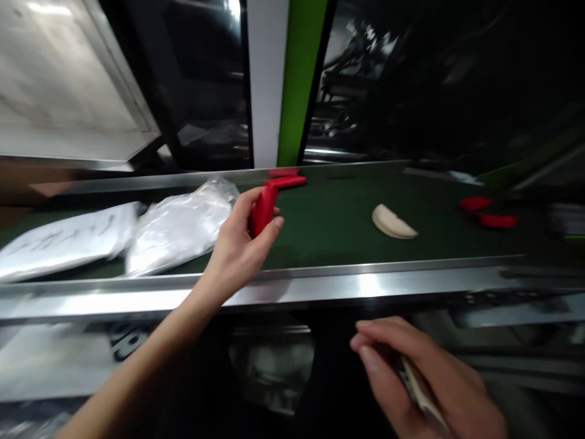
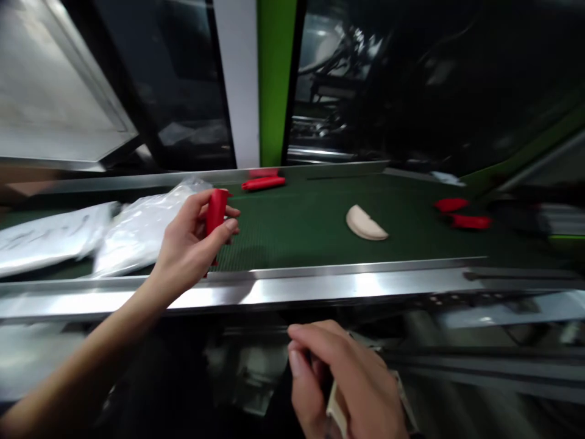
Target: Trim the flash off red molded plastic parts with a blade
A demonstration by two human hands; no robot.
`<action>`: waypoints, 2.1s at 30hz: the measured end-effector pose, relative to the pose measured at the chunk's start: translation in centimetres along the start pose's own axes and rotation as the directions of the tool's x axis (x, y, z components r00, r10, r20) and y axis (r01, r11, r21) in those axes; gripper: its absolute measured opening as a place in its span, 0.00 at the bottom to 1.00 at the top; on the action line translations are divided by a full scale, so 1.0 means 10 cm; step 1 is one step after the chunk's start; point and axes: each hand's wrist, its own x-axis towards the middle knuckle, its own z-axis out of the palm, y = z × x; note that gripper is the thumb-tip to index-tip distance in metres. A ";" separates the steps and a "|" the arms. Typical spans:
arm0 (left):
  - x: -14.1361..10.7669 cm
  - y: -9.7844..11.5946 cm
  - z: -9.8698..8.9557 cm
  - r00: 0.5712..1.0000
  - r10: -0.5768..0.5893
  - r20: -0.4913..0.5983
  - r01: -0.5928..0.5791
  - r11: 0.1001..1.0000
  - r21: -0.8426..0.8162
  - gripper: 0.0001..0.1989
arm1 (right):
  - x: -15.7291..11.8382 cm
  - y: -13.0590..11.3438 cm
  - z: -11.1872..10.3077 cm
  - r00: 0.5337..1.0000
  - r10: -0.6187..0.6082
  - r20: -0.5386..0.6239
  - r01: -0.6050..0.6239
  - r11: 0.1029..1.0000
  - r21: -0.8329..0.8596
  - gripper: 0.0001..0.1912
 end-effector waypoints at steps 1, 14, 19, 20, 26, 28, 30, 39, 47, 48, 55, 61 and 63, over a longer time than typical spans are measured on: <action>0.17 -0.10 0.03 0.994 0.082 0.077 -0.100 0.958 0.270 0.22 | 0.08 0.06 -0.05 0.997 -0.076 -0.019 0.075 0.996 -0.053 0.13; 0.59 -0.78 0.40 0.860 0.120 0.497 -0.433 0.687 0.583 0.31 | 1.86 2.13 -1.26 0.828 0.548 -0.115 -0.343 0.334 -0.878 0.16; 0.54 -0.74 0.42 0.840 0.108 0.532 -0.478 0.610 0.632 0.25 | 1.94 2.56 -1.29 0.681 0.733 0.000 -0.259 0.240 -0.936 0.20; 0.52 -0.71 0.42 0.837 0.108 0.536 -0.484 0.601 0.635 0.23 | 1.92 2.60 -1.28 0.665 0.747 0.013 -0.243 0.232 -0.942 0.20; 0.44 -0.49 0.39 0.834 0.070 0.547 -0.487 0.560 0.670 0.21 | 1.87 2.74 -1.28 0.679 0.727 0.103 -0.139 0.264 -0.955 0.15; 0.44 -0.47 0.39 0.837 0.065 0.543 -0.482 0.556 0.677 0.20 | 1.88 2.73 -1.31 0.714 0.686 0.141 -0.096 0.295 -0.951 0.13; 0.43 -0.47 0.39 0.842 0.068 0.536 -0.478 0.555 0.681 0.19 | 1.88 2.66 -1.34 0.757 0.628 0.180 -0.045 0.326 -0.944 0.11; 0.42 -0.46 0.36 0.857 0.102 0.505 -0.472 0.547 0.691 0.17 | 2.22 2.00 -0.69 0.885 0.311 0.347 0.240 0.334 -0.911 0.11; 0.37 -0.46 0.27 0.956 -0.025 0.292 -0.237 0.520 0.821 0.08 | 2.11 1.06 0.29 0.793 0.024 0.609 0.574 0.304 -0.760 0.12; 0.36 -0.47 0.26 0.963 -0.042 0.266 -0.205 0.523 0.827 0.07 | 2.02 0.99 0.34 0.769 -0.014 0.639 0.613 0.303 -0.730 0.12; 0.37 -0.49 0.22 0.979 -0.030 0.202 -0.130 0.673 0.728 0.07 | 1.62 0.94 0.27 0.705 -0.272 0.655 0.707 0.338 -0.621 0.30; 0.37 -0.24 0.23 0.993 0.019 0.120 -0.057 0.947 0.317 0.13 | 1.44 0.82 -0.19 0.753 -0.539 0.377 0.637 0.455 -0.622 0.23; 0.24 -0.08 0.25 0.996 -0.032 0.083 0.025 0.996 0.086 0.13 | 1.25 0.61 -0.32 0.735 -0.621 0.271 0.654 0.545 -0.525 0.22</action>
